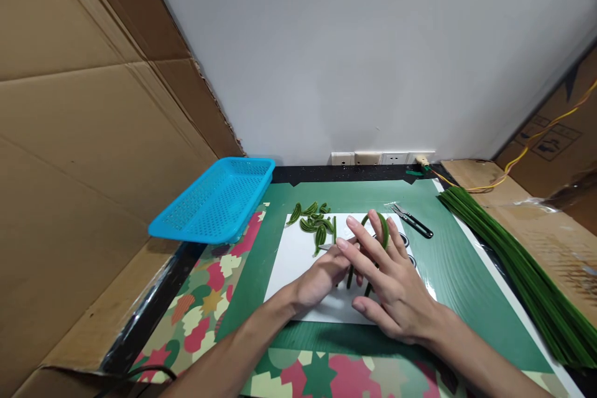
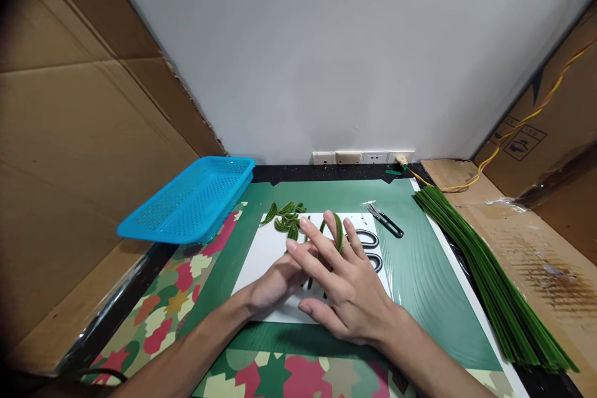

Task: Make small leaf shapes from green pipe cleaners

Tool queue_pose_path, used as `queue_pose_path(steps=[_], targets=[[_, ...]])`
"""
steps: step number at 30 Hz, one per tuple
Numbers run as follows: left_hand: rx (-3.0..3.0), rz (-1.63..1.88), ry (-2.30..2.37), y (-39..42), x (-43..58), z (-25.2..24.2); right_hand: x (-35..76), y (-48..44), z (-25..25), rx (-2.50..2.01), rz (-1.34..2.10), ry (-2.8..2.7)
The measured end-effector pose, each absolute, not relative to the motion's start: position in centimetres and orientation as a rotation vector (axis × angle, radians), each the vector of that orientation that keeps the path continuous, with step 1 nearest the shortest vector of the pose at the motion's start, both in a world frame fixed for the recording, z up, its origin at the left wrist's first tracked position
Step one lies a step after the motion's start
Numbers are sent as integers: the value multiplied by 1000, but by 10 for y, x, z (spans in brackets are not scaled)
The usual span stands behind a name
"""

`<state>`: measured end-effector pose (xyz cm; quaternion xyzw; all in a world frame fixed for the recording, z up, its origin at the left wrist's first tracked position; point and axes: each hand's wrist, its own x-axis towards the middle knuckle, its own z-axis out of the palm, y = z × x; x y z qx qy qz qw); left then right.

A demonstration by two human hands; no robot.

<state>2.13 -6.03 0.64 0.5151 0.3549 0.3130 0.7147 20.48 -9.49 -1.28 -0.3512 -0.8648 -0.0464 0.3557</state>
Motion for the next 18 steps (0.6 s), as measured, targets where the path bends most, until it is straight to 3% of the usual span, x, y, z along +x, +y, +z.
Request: queue_pose_path(steps=[18], targets=[[1076,594,720,-52,26,-3,213,-83,-15,-1016,-257,-2290]])
